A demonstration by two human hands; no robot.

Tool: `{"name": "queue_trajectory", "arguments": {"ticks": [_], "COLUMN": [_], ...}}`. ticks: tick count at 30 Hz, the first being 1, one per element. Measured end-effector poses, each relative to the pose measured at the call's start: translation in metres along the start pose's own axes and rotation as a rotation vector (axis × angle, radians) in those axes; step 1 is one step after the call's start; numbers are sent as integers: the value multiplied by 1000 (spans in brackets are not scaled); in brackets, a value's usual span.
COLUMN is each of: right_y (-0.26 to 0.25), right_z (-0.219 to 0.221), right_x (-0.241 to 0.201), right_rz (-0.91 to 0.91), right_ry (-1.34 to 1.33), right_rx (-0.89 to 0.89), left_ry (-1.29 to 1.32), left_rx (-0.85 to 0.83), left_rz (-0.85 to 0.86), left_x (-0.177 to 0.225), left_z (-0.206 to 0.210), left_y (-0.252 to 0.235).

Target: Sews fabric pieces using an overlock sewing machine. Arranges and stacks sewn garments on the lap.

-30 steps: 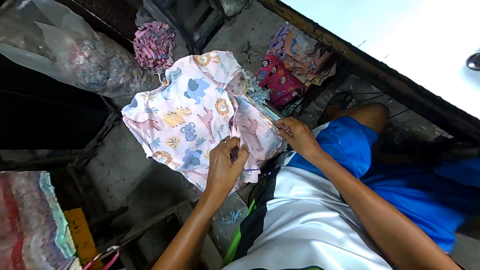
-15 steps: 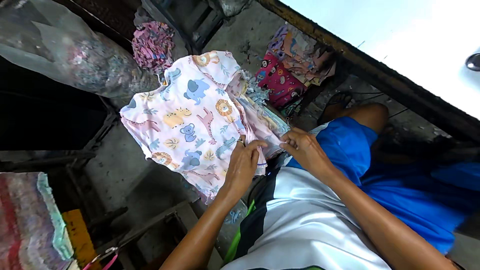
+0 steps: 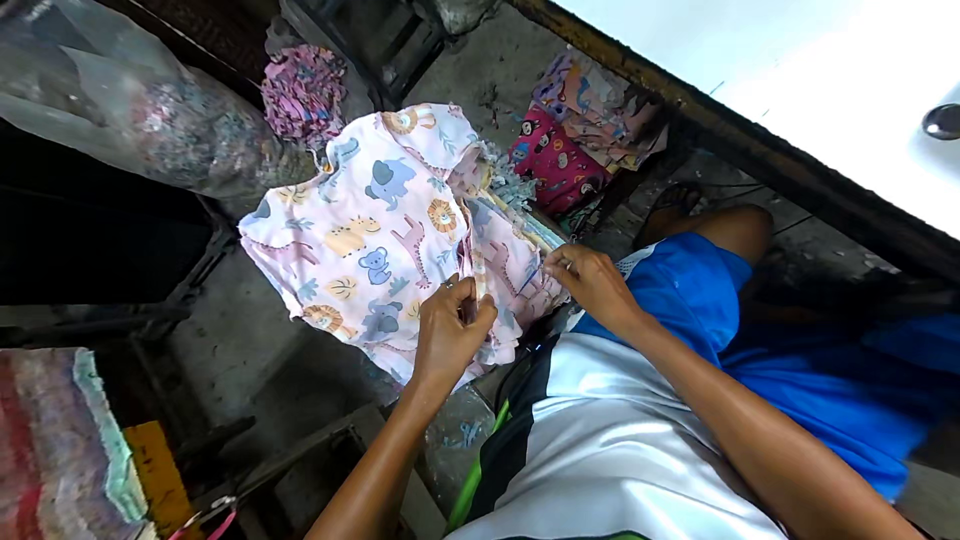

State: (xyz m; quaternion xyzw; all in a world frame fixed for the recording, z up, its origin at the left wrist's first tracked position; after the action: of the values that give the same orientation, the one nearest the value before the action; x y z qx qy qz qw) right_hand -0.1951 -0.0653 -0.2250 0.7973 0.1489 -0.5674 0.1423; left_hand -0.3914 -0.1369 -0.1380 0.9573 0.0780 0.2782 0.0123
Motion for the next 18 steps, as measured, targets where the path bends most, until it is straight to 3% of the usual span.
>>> {"name": "queue_trajectory", "arguments": {"ticks": [6, 10, 18], "right_y": [-45, -42, 1], "right_z": [12, 7, -7], "right_x": [8, 1, -28], "right_rz": [170, 156, 41], "right_ry": [-27, -97, -61], "right_rx": [-5, 8, -16], "left_ry": [131, 120, -204], "left_rx": [64, 157, -163], "left_rz": [-53, -64, 142], "left_x": [-7, -7, 7], "left_z": [-24, -40, 17], "left_y": [-3, -2, -9]}}
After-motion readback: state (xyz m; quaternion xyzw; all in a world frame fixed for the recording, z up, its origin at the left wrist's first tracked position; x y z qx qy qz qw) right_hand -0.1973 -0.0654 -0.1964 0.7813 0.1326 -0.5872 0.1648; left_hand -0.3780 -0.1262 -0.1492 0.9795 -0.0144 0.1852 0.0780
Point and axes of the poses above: each hand's wrist, its own y-axis away from the middle knuckle, its own z-axis out of the palm, x = y × z, the point moved 4 cm from there along -y, towards the middle knuckle, and after that the axes turned 10 degrees about -y, right-handed, at the moved point
